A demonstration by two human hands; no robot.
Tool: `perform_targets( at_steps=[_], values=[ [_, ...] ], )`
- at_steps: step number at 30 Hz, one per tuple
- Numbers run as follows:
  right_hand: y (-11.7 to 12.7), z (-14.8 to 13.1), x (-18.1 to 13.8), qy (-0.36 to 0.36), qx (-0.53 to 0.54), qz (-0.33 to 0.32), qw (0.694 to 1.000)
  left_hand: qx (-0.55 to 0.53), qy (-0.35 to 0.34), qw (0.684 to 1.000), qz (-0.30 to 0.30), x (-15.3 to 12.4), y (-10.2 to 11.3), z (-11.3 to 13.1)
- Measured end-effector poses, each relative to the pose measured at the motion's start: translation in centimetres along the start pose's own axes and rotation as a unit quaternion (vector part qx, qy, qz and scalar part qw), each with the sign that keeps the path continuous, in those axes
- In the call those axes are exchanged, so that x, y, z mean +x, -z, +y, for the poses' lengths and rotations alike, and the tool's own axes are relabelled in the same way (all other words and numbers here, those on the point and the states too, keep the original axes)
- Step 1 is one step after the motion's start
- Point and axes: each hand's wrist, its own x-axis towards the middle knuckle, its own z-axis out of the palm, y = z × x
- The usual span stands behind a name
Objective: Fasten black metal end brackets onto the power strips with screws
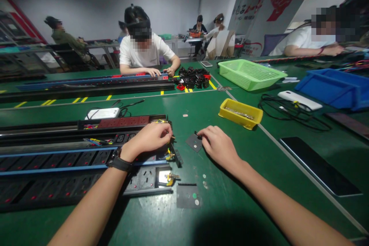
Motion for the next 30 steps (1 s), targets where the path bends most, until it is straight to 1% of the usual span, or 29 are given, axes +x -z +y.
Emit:
perform_targets(
  at_steps=[7, 16, 30],
  values=[
    [0.41, 0.54, 0.27, -0.026, -0.056, 0.003, 0.998, 0.0, 0.002, 1.0, -0.004, 0.05, 0.12, 0.19],
    [0.07, 1.04, 0.31, -0.022, -0.122, -0.042, 0.991, 0.006, 0.002, 1.0, -0.001, -0.03, 0.04, 0.09],
    [-0.15, 0.51, 0.09, 0.002, -0.105, -0.043, 0.994, 0.013, 0.003, 1.0, -0.002, 0.04, -0.02, 0.27]
  ],
)
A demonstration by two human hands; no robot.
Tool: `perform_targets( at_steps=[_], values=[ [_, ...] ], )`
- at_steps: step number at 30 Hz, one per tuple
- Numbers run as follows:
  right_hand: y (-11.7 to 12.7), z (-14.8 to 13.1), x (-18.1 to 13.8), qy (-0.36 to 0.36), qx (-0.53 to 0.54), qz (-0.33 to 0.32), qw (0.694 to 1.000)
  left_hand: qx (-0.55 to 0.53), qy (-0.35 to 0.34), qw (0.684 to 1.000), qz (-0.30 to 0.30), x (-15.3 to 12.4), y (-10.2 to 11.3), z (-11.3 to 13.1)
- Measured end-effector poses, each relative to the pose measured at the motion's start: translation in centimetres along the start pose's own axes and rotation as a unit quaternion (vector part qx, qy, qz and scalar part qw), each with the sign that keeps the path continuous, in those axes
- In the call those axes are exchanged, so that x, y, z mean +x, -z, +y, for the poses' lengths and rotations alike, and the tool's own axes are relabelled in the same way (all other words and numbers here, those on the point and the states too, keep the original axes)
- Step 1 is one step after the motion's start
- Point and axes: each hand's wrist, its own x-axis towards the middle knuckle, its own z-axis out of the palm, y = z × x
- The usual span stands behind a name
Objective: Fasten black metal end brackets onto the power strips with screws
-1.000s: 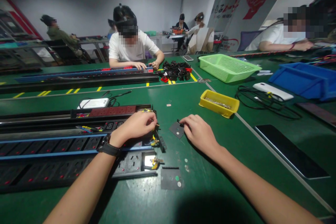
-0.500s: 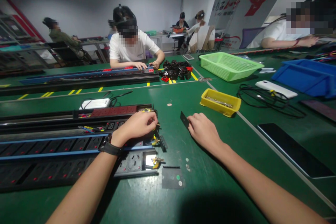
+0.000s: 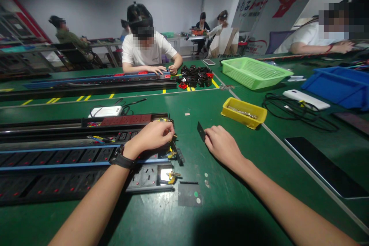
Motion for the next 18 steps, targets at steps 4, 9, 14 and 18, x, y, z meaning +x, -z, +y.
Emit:
perform_targets(
  at_steps=[4, 9, 14, 18],
  values=[
    [0.1, -0.2, -0.1, 0.002, 0.012, -0.005, 1.0, 0.0, 0.003, 1.0, 0.001, 0.0, 0.0, 0.0],
    [-0.1, -0.6, -0.1, 0.012, 0.047, 0.009, 0.999, 0.002, -0.007, 1.0, 0.006, -0.1, 0.0, -0.1],
    [-0.4, -1.2, -0.1, 0.031, 0.086, 0.022, 0.996, -0.004, -0.011, 1.0, 0.003, 0.0, 0.1, 0.1],
    [-0.4, -1.7, 0.0, 0.039, 0.076, 0.017, 0.996, 0.011, -0.019, 1.0, 0.013, 0.0, 0.1, 0.0]
  ],
)
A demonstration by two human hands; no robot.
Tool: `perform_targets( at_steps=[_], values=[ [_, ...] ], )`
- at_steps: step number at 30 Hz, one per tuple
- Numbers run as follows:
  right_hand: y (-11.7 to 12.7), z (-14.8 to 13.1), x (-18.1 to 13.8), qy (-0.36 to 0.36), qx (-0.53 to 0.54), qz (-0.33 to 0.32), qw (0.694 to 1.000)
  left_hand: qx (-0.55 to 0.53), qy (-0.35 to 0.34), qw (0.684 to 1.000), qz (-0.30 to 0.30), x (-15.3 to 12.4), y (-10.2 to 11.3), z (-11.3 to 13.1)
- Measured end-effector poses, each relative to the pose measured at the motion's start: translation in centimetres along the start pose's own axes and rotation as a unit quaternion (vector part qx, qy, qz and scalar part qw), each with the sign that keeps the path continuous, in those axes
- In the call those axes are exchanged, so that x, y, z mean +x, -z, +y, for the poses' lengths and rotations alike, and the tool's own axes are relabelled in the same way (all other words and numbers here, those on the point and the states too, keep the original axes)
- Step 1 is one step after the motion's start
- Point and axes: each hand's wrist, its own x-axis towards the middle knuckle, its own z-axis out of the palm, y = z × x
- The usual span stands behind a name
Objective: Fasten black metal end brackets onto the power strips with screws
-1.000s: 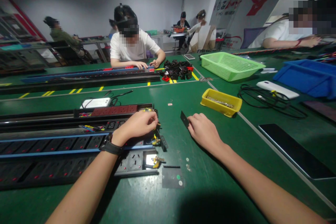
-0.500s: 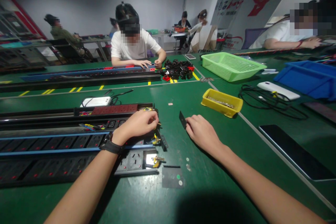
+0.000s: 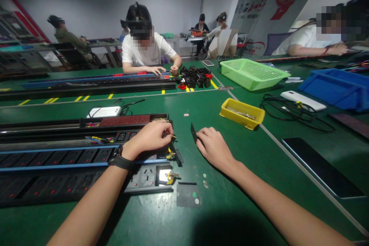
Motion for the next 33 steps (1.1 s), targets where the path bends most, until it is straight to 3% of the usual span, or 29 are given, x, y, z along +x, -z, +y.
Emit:
perform_targets(
  at_steps=[17, 33],
  values=[
    [-1.7, -4.4, 1.7, 0.109, 0.043, 0.001, 0.993, -0.088, -0.004, 0.996, -0.006, -0.3, -0.1, -0.7],
    [-1.9, -4.2, 1.9, 0.068, 0.074, -0.002, 0.995, -0.094, 0.04, 0.995, 0.007, -0.2, -0.2, -0.4]
  ],
)
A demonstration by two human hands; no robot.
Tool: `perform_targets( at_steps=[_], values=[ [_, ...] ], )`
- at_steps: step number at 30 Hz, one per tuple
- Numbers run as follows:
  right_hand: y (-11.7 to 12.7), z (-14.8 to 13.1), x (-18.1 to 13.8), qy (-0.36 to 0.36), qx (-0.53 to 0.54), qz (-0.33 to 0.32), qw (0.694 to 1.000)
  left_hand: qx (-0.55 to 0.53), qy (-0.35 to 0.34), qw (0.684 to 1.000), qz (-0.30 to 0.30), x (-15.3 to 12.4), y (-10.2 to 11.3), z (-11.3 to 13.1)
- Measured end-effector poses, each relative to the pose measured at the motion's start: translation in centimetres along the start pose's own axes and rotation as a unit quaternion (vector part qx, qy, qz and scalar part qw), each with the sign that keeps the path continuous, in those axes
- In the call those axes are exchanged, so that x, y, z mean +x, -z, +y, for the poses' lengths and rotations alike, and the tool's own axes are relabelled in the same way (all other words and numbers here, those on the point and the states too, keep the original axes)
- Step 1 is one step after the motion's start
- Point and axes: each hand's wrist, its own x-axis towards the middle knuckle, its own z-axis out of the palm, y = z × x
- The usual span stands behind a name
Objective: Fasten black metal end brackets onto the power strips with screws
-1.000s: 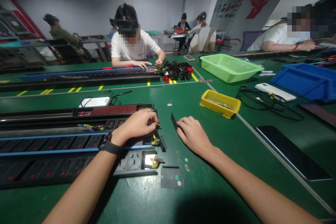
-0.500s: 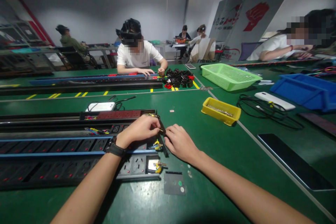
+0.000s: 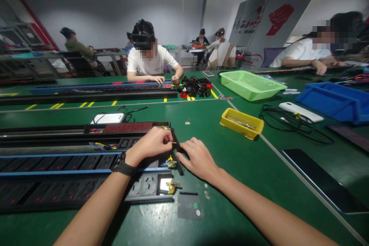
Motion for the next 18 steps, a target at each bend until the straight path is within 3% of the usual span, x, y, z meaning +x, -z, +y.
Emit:
perform_targets(
  at_steps=[13, 18],
  values=[
    [0.29, -0.18, -0.2, 0.012, 0.049, 0.004, 0.999, 0.059, 0.005, 0.998, 0.006, 0.15, -0.23, 0.27],
    [0.16, -0.03, -0.35, 0.043, 0.064, 0.004, 0.997, 0.069, -0.024, 0.997, 0.003, 0.1, -0.15, -0.17]
  ],
)
